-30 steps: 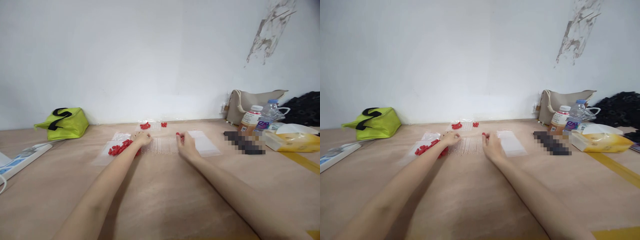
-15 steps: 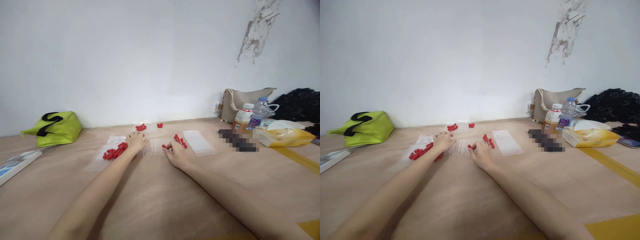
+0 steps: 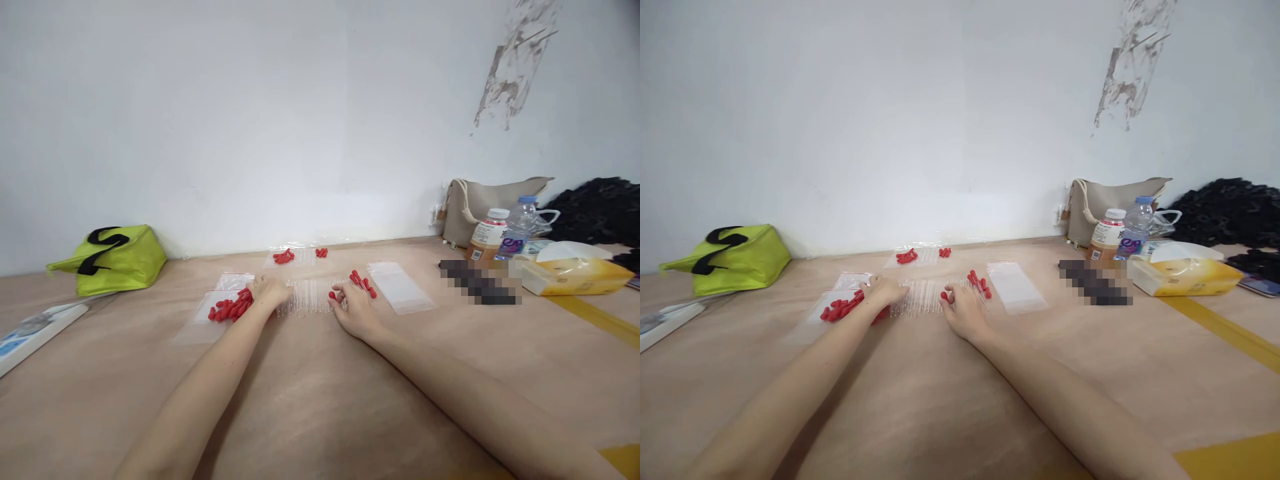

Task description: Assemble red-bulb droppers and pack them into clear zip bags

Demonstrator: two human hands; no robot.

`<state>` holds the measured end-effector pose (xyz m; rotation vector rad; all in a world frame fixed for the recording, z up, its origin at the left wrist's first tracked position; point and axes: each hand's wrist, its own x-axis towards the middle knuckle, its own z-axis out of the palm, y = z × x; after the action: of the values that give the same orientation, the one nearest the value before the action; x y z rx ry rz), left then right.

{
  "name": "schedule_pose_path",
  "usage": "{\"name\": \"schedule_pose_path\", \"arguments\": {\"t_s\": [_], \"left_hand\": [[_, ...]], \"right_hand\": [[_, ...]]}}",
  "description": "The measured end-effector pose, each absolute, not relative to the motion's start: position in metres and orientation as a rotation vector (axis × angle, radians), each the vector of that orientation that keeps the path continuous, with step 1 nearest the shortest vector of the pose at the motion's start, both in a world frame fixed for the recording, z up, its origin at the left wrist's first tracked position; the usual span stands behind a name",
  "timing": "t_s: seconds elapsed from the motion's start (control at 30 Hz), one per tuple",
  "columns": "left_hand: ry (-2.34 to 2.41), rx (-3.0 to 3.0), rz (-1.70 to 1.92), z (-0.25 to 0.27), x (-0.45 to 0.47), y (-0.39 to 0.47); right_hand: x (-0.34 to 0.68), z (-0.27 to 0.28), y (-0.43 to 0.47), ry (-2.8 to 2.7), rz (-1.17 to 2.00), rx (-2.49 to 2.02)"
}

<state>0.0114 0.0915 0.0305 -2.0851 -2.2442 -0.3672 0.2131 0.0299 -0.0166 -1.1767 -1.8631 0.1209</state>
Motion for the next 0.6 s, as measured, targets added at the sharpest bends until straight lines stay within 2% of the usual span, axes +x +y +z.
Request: {"name": "schedule_pose_path", "arguments": {"t_s": [0.27, 0.43, 0.6], "left_hand": [[-2.291, -1.957, -0.353, 0.042, 0.019, 0.085], [-2.005, -2.163, -0.5, 0.054, 0.017, 0.048], [-1.618, -2.612, -0.676, 0.027, 0.006, 0.001]], "right_hand": [[0.212, -0.014, 0.031, -1.828, 0.129, -1.164], [0.213, -0.016, 0.032, -1.685, 0.393, -1.16], [0.212, -0.02, 0.034, -1.593, 0.581, -1.135]]}}
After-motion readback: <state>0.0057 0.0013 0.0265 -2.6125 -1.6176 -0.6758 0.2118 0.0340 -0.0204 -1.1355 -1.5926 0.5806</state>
